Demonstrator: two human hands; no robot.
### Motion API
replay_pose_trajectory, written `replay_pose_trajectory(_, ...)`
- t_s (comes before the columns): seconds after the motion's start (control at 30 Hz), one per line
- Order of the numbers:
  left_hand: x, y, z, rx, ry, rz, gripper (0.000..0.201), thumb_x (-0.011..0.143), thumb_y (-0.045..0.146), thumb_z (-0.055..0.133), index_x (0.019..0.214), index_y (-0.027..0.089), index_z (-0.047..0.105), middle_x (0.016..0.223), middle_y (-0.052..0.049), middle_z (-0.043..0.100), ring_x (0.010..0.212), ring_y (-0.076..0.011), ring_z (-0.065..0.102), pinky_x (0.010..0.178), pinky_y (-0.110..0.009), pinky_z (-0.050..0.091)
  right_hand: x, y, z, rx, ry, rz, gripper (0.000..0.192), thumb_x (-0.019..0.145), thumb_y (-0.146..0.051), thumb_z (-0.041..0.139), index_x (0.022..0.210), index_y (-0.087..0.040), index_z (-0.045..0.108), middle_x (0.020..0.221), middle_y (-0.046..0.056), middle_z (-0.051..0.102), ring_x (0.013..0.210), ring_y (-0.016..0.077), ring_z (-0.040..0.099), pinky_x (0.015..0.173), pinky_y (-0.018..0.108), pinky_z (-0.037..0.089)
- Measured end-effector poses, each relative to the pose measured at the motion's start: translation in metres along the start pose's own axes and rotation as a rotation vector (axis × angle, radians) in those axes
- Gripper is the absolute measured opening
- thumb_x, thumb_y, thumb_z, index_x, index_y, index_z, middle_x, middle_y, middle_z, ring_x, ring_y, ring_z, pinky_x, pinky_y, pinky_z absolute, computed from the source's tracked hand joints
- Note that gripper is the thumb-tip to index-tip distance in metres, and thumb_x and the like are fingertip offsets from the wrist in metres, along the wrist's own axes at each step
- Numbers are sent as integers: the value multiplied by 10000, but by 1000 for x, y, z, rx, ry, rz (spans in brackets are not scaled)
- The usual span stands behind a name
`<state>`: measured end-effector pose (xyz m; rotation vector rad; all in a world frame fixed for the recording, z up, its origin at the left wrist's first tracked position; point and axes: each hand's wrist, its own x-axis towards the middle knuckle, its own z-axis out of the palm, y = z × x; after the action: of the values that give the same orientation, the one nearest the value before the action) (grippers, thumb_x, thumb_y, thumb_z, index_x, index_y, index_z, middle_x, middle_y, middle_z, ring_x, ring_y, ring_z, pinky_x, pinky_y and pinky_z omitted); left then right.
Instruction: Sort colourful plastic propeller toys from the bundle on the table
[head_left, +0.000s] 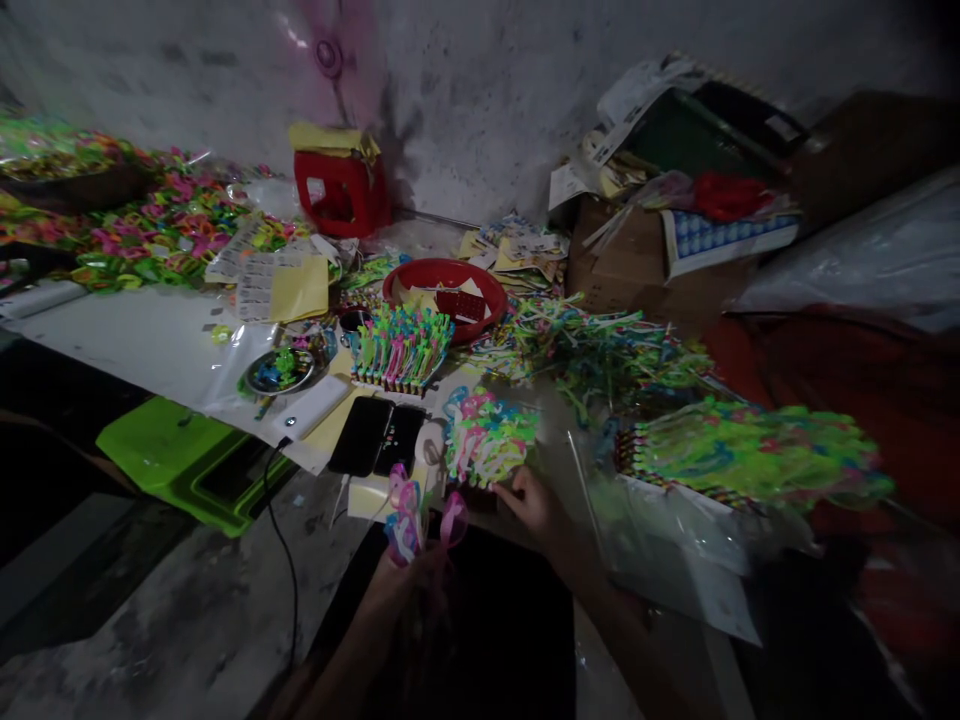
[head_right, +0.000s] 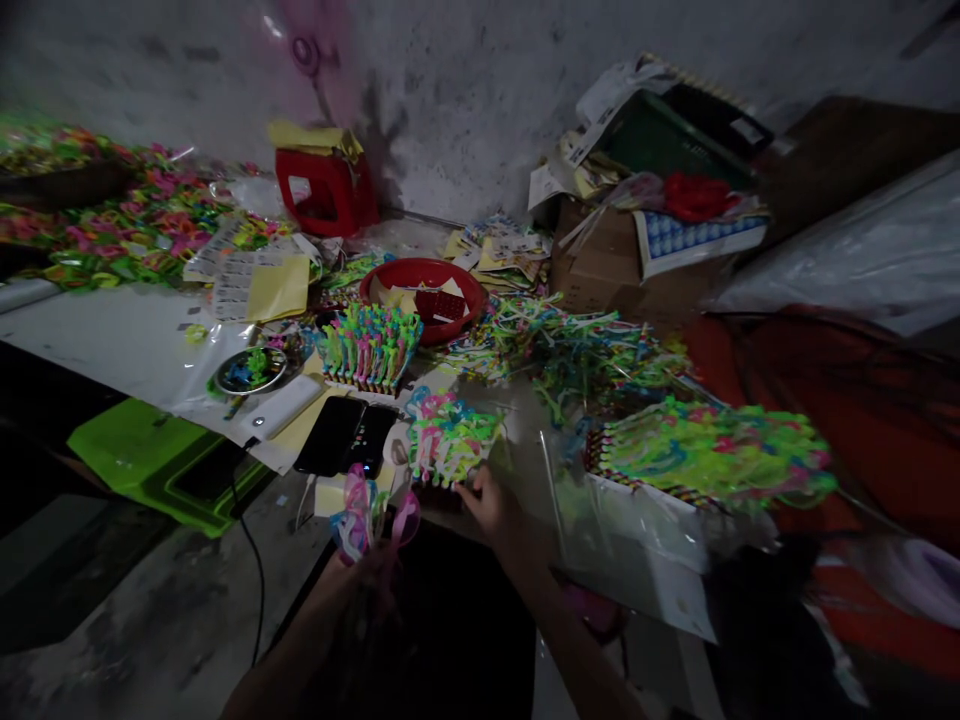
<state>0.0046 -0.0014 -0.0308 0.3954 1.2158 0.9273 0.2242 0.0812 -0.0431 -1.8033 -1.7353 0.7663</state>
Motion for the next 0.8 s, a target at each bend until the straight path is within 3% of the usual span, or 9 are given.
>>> replay_pose_trajectory(0.07,1,-2,2,11,25,24,488,467,510,841,681,130,623,433,31,561,363,-114,511,383,-213,397,-22,-9,5,98,-40,85,333,741,-533,570,636,-234,467,552,-25,512,535,150,506,564,278,450)
replay_pose_trajectory(0.17,0,-6,7,12,43,35,508,423,506,860,671,132,622,444,31,564,380,-108,513,414,-214,419,-61,-34,16,395,-428,125,313,770,-529,576,799,-220,617,756,11,659,719,185,613,693,300,494)
replay_pose_trajectory(0.23,-4,-8,13,36,39,51,505,396,465,882,684,128,639,517,0,620,464,-129,568,476,-220,452,-80,-49,23,620,-551,139,342,719,-486,666,927,-215,653,923,31,695,861,216,638,812,337,494)
replay_pose_trajectory(0.3,-8,-8,18,75,44,112,498,416,451,882,723,129,657,624,-32,674,578,-161,620,545,-226,477,-88,-57,26,741,-547,137,356,700,-473,694,932,-204,668,930,37,702,887,228,644,855,359,486)
replay_pose_trajectory(0.4,-14,-8,20,127,37,173,459,506,478,843,757,141,658,648,-15,668,583,-145,601,549,-222,469,-88,-53,19,709,-479,197,324,710,-496,673,803,-185,675,763,27,688,724,200,653,716,327,517)
replay_pose_trajectory(0.5,-11,-10,13,125,58,139,425,496,466,850,646,147,613,514,44,561,479,-91,506,479,-193,414,-86,-42,3,776,-534,333,390,700,-556,655,807,-182,623,694,15,654,515,148,604,467,256,472)
replay_pose_trajectory(0.63,0,-17,2,25,158,57,506,442,412,884,798,147,641,548,59,568,495,-91,524,490,-186,427,-87,-27,-14,940,-550,310,421,646,-530,722,852,-200,562,735,-19,601,524,94,559,433,194,432)
replay_pose_trajectory(0.73,8,-21,-4,25,184,35,623,452,387,890,973,131,662,586,41,599,542,-118,581,519,-196,459,-81,-12,-22,810,-426,271,462,635,-531,725,930,-206,580,627,-66,531,437,48,434,392,165,331)
replay_pose_trajectory(0.8,11,-22,-9,53,161,-1,616,458,367,895,980,122,676,661,3,643,648,-158,640,570,-207,492,-71,-1,-29,628,-345,275,482,709,-550,648,1032,-196,604,564,-63,537,431,65,450,408,178,335)
